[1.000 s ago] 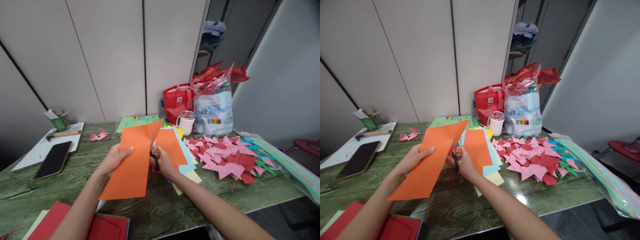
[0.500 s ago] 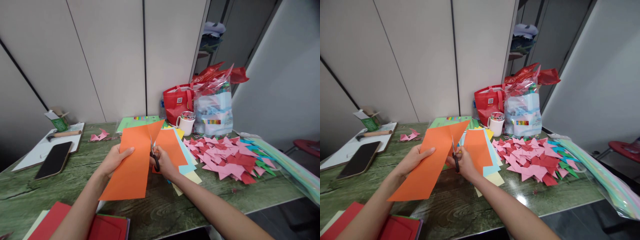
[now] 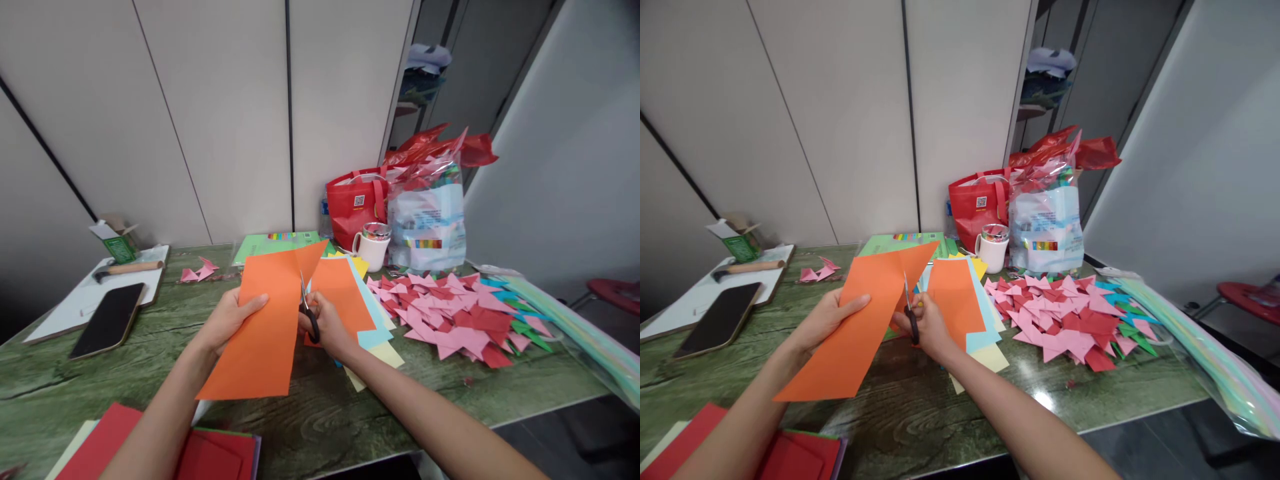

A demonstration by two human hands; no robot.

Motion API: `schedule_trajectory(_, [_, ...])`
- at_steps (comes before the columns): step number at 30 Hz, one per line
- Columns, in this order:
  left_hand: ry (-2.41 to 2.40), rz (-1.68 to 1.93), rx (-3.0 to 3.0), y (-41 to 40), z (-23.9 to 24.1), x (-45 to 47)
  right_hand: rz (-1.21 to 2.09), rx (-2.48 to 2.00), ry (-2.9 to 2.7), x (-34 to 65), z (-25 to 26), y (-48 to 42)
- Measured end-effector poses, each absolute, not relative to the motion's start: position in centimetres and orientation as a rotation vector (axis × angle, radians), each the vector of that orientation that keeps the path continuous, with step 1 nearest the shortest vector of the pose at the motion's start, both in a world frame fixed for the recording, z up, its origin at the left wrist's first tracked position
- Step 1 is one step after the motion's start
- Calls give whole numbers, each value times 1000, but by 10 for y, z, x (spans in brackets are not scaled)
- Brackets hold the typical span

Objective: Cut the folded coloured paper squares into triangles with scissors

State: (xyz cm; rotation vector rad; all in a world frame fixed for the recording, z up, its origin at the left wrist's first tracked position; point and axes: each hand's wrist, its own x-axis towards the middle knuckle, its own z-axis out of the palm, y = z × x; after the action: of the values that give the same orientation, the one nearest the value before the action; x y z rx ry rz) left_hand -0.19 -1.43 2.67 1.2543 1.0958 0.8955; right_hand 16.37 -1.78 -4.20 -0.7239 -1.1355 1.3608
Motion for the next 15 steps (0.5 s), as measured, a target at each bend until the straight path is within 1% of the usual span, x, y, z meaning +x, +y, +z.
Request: schedule_trajectory(15, [1071, 879, 1267, -15, 27, -2, 1331, -778, -1157, 164, -48, -15])
